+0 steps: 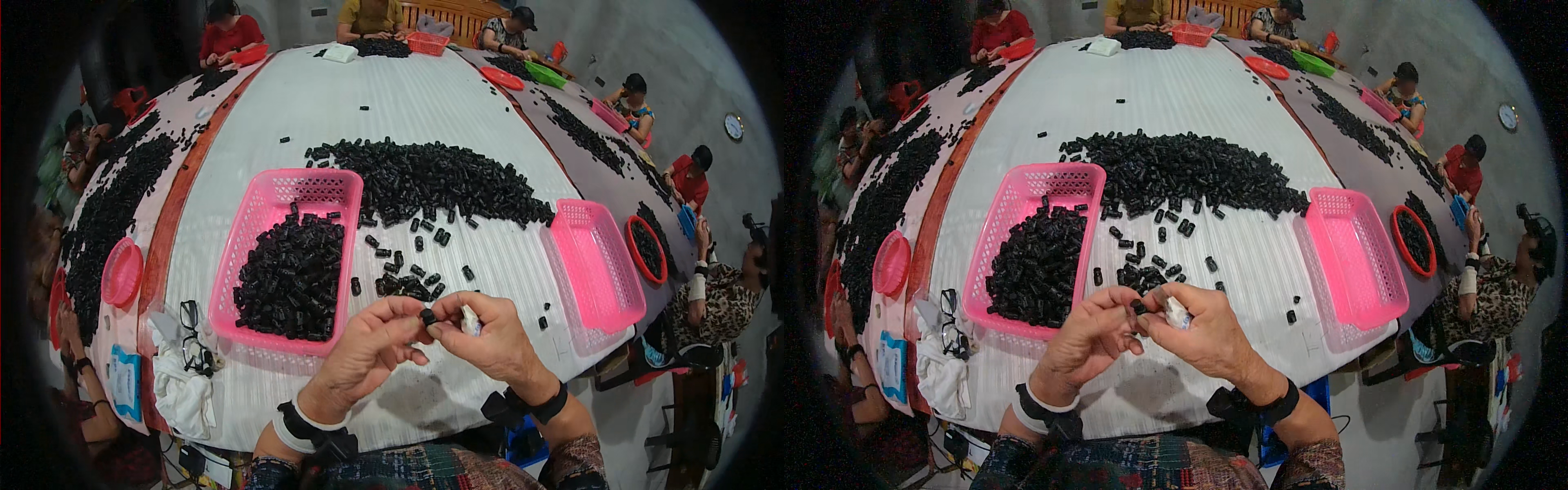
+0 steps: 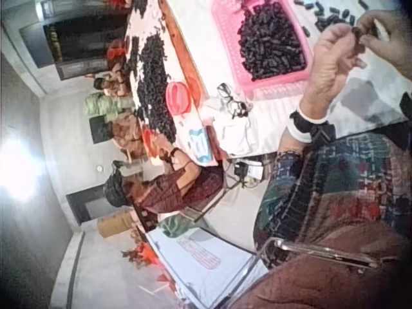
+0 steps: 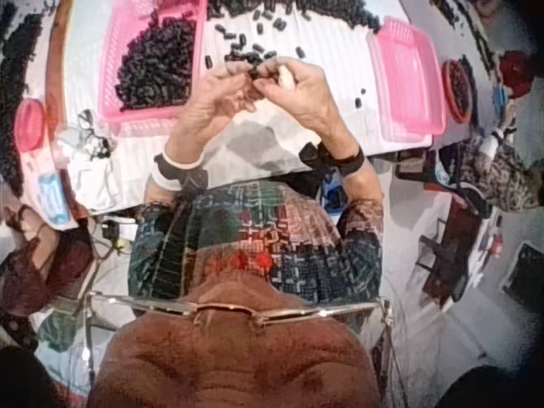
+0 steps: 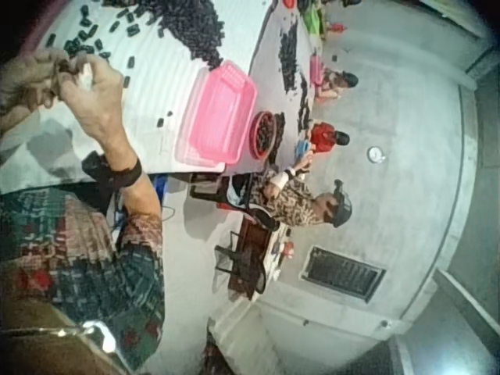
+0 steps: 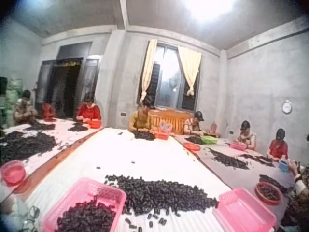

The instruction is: Manually assemble small black plastic components by joining two parts together.

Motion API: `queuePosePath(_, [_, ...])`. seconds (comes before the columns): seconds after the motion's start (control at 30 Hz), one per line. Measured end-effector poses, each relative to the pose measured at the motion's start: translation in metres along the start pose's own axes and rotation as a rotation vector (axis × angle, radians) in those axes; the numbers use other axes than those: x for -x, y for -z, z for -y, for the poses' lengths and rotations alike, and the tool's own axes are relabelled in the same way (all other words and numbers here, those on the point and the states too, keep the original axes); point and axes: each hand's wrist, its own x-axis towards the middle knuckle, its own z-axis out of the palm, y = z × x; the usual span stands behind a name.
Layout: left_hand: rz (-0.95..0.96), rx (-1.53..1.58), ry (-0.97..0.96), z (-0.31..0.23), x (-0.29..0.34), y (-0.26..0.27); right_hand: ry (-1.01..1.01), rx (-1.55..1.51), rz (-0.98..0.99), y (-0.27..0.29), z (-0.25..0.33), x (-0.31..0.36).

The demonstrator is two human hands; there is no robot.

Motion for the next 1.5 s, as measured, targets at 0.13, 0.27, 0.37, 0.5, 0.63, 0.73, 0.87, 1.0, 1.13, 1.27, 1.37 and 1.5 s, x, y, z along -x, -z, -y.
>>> queuePosePath(0.13, [-0.023, -0.092, -0.037, 0.004, 0.001, -0.006, 0.116, 0.052, -0.052, -0.005, -0.002, 0.001])
queuePosePath(0.27, [-0.079, -0.122, -0.073, 0.006, -0.002, -0.001, 0.267, 0.109, -0.132, -0.011, -0.009, -0.002])
queuePosePath(0.37, [-0.082, -0.102, -0.026, 0.005, -0.004, 0.000, 0.376, 0.203, -0.163, -0.011, -0.013, -0.003])
queuePosePath(0.5, [-0.082, -0.086, 0.043, 0.005, -0.004, -0.001, 0.379, 0.179, -0.205, -0.013, -0.018, -0.001])
queuePosePath(0.63, [-0.068, -0.079, 0.059, 0.008, -0.006, 0.003, 0.327, 0.150, -0.217, -0.016, -0.024, 0.003])
queuePosePath(0.73, [-0.068, -0.061, 0.075, 0.009, -0.005, 0.005, 0.351, 0.180, -0.219, -0.016, -0.027, 0.003])
queuePosePath(0.87, [-0.048, 0.028, 0.111, 0.010, -0.007, 0.007, 0.346, 0.256, -0.143, -0.012, -0.024, 0.006])
queuePosePath(1.0, [-0.035, 0.122, 0.128, 0.013, -0.008, 0.006, 0.494, 0.280, -0.306, -0.016, -0.029, 0.007])
queuePosePath(1.13, [-0.019, 0.121, 0.117, 0.016, -0.009, 0.007, 0.588, 0.407, -0.325, -0.018, -0.034, 0.008])
queuePosePath(1.27, [-0.041, 0.081, 0.096, 0.017, -0.007, 0.005, 0.704, 0.512, -0.359, -0.019, -0.037, 0.010])
queuePosePath(1.37, [-0.047, 0.071, 0.084, 0.018, -0.006, 0.003, 0.737, 0.550, -0.374, -0.018, -0.037, 0.012])
queuePosePath(1.5, [-0.032, 0.077, 0.080, 0.018, -0.006, 0.004, 0.746, 0.557, -0.380, -0.019, -0.034, 0.013])
